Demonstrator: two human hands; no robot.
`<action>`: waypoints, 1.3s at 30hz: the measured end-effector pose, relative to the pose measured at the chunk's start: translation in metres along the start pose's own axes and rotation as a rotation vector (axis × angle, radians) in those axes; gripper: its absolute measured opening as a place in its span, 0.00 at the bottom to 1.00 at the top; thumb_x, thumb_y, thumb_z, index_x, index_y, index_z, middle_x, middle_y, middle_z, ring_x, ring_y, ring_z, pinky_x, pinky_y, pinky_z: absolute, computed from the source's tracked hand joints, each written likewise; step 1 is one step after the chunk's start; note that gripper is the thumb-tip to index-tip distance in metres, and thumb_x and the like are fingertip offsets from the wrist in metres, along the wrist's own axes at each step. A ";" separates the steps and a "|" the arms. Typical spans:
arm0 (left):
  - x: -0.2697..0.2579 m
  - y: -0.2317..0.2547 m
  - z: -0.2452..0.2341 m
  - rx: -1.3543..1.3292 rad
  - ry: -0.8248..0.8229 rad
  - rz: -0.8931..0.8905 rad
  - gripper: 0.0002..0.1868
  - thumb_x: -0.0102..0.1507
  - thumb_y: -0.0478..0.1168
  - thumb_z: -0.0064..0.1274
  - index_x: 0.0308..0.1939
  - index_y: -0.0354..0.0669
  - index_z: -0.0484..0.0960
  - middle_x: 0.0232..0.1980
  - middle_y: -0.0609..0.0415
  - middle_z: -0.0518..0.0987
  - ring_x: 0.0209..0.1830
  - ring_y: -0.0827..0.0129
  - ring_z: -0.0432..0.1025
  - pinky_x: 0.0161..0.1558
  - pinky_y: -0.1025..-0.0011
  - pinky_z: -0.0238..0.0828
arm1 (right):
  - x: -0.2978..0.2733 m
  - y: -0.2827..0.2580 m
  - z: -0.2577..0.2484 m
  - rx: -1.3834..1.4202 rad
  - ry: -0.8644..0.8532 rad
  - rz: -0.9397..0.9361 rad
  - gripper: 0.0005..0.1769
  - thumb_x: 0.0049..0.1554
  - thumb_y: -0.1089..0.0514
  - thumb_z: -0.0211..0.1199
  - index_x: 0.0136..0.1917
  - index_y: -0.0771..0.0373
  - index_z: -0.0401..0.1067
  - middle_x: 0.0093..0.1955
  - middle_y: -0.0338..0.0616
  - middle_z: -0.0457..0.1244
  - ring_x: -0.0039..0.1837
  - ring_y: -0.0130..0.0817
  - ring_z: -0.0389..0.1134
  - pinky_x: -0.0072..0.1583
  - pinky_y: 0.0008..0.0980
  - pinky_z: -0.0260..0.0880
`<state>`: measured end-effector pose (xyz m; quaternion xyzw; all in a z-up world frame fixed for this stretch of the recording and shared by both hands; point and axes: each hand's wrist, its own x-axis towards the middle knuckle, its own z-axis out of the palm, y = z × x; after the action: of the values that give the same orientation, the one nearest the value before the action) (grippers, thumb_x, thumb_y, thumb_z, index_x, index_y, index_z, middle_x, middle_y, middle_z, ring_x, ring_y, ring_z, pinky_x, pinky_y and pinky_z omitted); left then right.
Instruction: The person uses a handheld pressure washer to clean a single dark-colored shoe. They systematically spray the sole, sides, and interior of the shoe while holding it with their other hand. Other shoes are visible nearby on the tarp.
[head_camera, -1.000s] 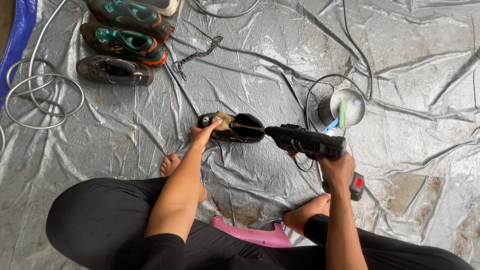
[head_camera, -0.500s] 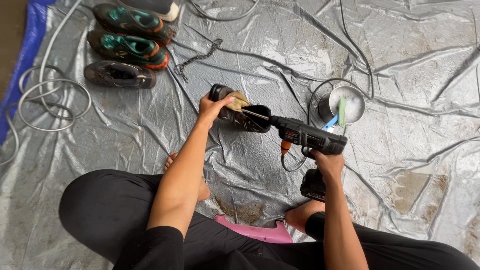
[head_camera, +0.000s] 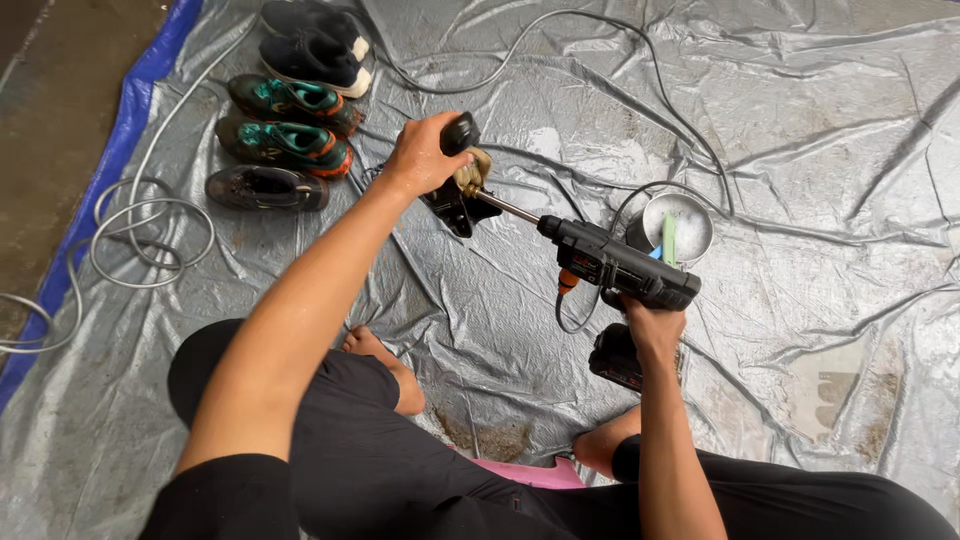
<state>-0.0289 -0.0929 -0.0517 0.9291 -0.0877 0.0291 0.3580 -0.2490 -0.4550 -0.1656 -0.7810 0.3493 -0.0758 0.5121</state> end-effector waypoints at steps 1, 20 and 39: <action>-0.007 0.010 -0.011 0.007 0.005 0.001 0.32 0.55 0.46 0.74 0.63 0.52 0.83 0.55 0.43 0.86 0.59 0.47 0.79 0.60 0.54 0.78 | -0.002 -0.004 -0.004 0.007 -0.004 -0.003 0.30 0.46 0.46 0.81 0.55 0.68 0.81 0.48 0.65 0.71 0.59 0.62 0.72 0.53 0.39 0.66; -0.019 0.005 -0.062 0.242 -0.023 -0.208 0.23 0.57 0.52 0.68 0.49 0.43 0.84 0.45 0.42 0.86 0.51 0.42 0.81 0.48 0.48 0.82 | 0.012 0.016 -0.021 -0.171 0.061 -0.282 0.26 0.49 0.51 0.77 0.58 0.65 0.81 0.51 0.66 0.70 0.61 0.73 0.68 0.52 0.65 0.62; 0.002 -0.034 -0.050 -0.013 0.010 0.070 0.34 0.56 0.43 0.73 0.67 0.53 0.79 0.60 0.41 0.83 0.62 0.42 0.76 0.61 0.48 0.77 | 0.008 0.020 -0.023 -0.107 0.071 -0.310 0.25 0.50 0.51 0.77 0.57 0.65 0.81 0.50 0.66 0.70 0.60 0.72 0.68 0.48 0.62 0.62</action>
<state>-0.0202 -0.0349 -0.0364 0.9231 -0.1185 0.0457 0.3631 -0.2626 -0.4817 -0.1739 -0.8486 0.2463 -0.1626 0.4392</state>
